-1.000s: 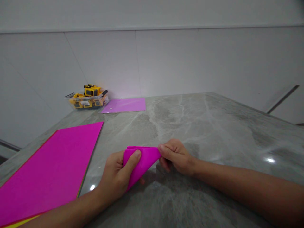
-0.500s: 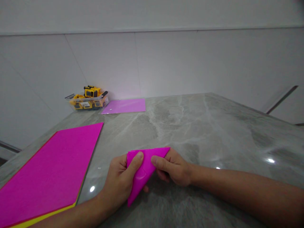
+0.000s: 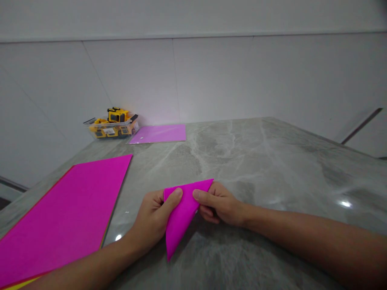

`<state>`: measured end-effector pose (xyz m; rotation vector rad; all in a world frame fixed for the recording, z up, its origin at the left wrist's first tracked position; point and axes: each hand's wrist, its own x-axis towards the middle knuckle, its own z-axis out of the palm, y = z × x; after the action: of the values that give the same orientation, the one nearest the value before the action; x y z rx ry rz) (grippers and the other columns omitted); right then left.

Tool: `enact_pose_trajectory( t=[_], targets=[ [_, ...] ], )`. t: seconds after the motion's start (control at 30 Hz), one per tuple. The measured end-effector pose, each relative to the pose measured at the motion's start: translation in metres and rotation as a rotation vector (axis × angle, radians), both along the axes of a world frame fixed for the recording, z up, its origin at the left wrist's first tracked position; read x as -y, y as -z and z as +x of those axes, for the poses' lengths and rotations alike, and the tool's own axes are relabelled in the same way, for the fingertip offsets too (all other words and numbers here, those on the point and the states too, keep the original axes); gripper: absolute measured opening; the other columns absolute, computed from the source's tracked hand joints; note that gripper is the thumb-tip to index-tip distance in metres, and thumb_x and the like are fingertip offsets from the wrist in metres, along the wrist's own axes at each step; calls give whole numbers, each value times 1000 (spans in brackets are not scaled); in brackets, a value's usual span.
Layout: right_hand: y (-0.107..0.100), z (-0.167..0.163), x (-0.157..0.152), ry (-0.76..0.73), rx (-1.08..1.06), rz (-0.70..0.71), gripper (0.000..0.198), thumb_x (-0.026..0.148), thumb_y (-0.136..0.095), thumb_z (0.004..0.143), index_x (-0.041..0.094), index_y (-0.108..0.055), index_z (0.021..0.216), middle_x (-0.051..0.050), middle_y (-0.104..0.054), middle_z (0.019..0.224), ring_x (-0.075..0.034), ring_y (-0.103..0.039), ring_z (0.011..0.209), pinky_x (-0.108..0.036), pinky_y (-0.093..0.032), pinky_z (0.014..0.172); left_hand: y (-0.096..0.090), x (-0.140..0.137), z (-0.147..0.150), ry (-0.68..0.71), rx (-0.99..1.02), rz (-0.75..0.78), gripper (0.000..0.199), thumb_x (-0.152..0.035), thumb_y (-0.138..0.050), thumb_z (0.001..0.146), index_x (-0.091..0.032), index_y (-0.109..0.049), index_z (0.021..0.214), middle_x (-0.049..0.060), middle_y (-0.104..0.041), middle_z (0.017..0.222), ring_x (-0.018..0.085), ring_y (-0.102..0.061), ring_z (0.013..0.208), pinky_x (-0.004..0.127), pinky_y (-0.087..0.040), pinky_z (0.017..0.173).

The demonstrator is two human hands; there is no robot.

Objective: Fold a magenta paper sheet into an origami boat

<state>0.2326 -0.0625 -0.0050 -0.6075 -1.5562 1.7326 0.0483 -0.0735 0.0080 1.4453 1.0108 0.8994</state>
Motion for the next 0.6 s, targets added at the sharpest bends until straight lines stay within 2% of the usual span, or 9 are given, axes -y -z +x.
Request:
enact_pose_trajectory(
  t=[0.1,0.3,0.43,0.6],
  targets=[
    [2,-2,3,-46,62,58,57,61,-55,84,17,-46,51,6,-41,41,-4,-36,36,-17,-26,35,-1,5,3,6,-17,28,53,-57,-54,85,-14,-56,53,-2,-45,43,7,-31,41,19,-23,39],
    [0,-4,7,-104,51,-13,54,59,-53,86,18,-43,53,7,-40,42,-4,-36,35,-18,-27,35,-1,11,5,42,23,9,52,-55,-54,87,-14,-64,56,0,-52,45,7,-32,40,19,-22,37],
    [0,-4,5,-89,23,3,55,60,-54,85,19,-40,51,8,-37,41,-4,-34,35,-18,-26,35,1,11,6,27,22,3,52,-55,-53,87,-14,-65,57,1,-56,47,7,-35,40,19,-24,37],
    [-1,-6,5,-107,78,24,56,65,-54,82,18,-43,55,8,-38,43,-4,-33,36,-18,-25,35,3,13,7,-42,30,65,51,-53,-54,88,-15,-61,54,-2,-50,42,7,-34,39,18,-25,37]
  ],
)
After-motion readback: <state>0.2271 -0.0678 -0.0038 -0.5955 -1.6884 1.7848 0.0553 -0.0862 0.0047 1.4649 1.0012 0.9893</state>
